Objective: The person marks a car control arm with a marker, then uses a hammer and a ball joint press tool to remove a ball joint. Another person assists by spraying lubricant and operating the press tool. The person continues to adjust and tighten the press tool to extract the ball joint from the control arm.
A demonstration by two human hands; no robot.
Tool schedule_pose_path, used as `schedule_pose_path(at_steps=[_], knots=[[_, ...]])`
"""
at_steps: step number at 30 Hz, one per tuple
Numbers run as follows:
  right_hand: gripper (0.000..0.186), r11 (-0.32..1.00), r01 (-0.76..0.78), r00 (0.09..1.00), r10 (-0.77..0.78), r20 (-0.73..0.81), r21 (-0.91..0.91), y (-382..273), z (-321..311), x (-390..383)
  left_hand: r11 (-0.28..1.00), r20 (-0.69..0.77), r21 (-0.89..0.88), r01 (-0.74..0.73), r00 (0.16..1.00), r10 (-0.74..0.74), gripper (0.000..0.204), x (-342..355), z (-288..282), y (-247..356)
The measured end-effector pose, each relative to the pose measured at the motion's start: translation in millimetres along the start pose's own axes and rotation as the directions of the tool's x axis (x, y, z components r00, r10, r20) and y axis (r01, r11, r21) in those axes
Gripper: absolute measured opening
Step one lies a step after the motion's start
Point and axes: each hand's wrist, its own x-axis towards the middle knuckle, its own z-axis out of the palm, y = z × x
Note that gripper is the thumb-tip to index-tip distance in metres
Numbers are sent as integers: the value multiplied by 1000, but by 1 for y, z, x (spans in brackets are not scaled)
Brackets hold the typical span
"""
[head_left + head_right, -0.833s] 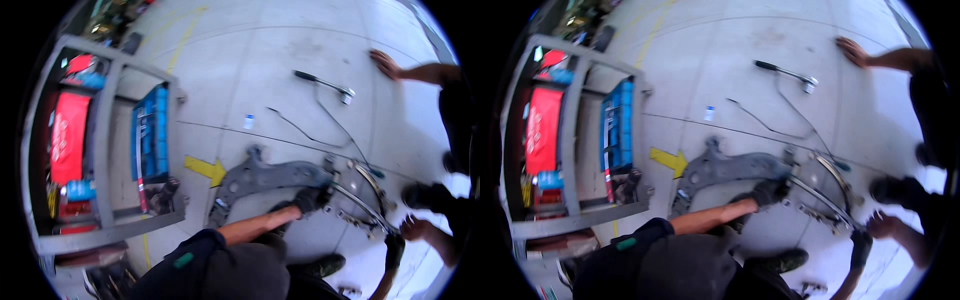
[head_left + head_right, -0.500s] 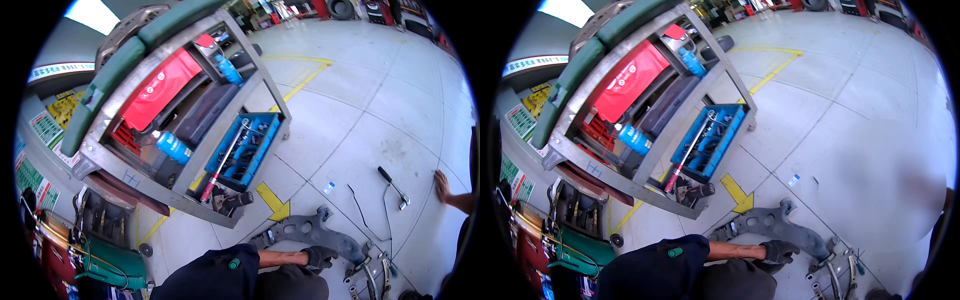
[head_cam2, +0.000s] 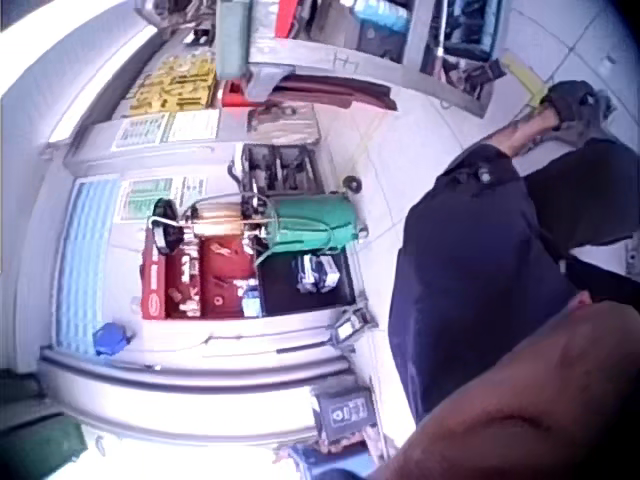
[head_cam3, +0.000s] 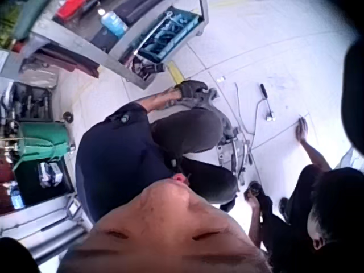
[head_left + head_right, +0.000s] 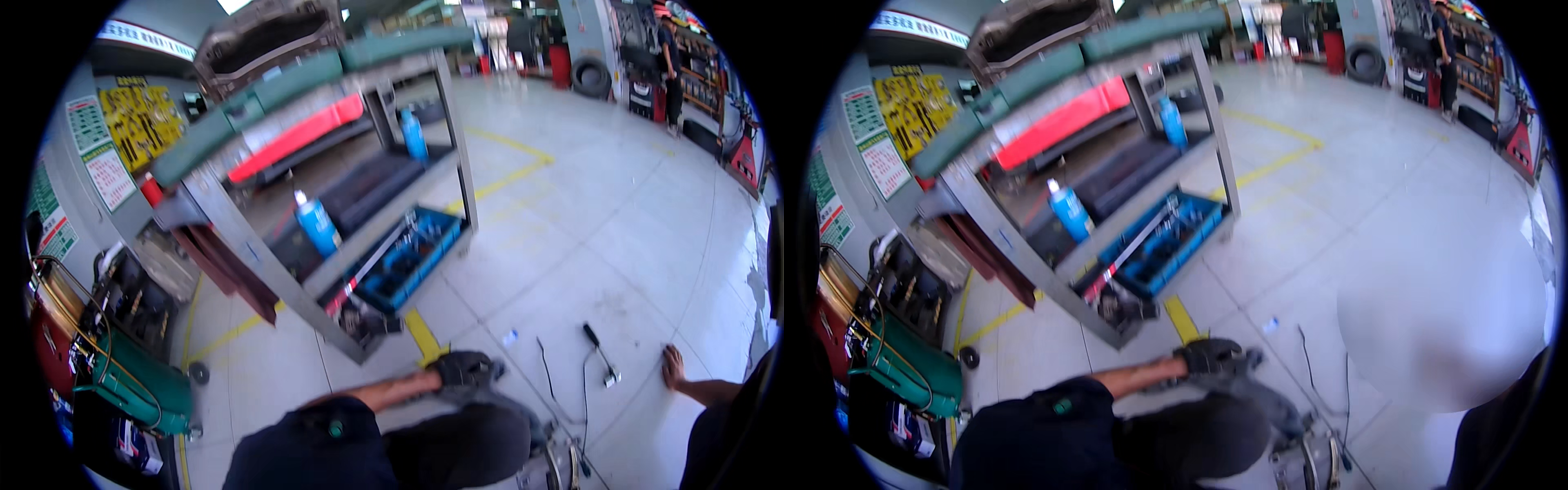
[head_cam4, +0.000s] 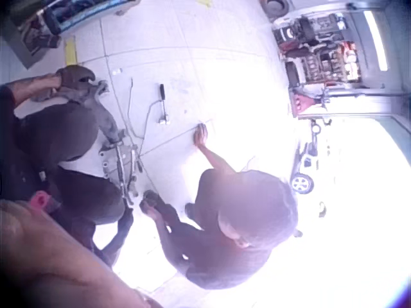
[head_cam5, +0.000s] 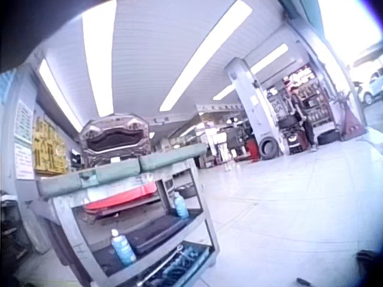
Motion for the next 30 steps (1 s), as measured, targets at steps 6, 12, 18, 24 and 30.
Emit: schedule_pose_path(at_steps=[6, 12, 18, 24, 30], knots=[[32, 978, -154, 970, 176, -165, 141, 86, -69, -56, 967, 108, 161, 198, 970, -217, 45, -106, 39, -91], [32, 817, -142, 902, 339, -266, 558, 209, -173, -160, 977, 41, 183, 111, 992, -120, 36, -126, 50, -152], [25, 850, -330, 903, 411, -126, 410, 144, -169, -199, 991, 117, 120, 61, 990, -75, 31, -86, 74, -125], [25, 829, -193, 894, 369, -254, 525, 65, -115, -200, 993, 163, 118, 28, 985, -47, 30, -21, 50, -121], [34, 891, -103, 903, 271, -335, 442, 115, -123, -224, 877, 268, 240, -417, 896, 353, 30, 44, 51, -81]])
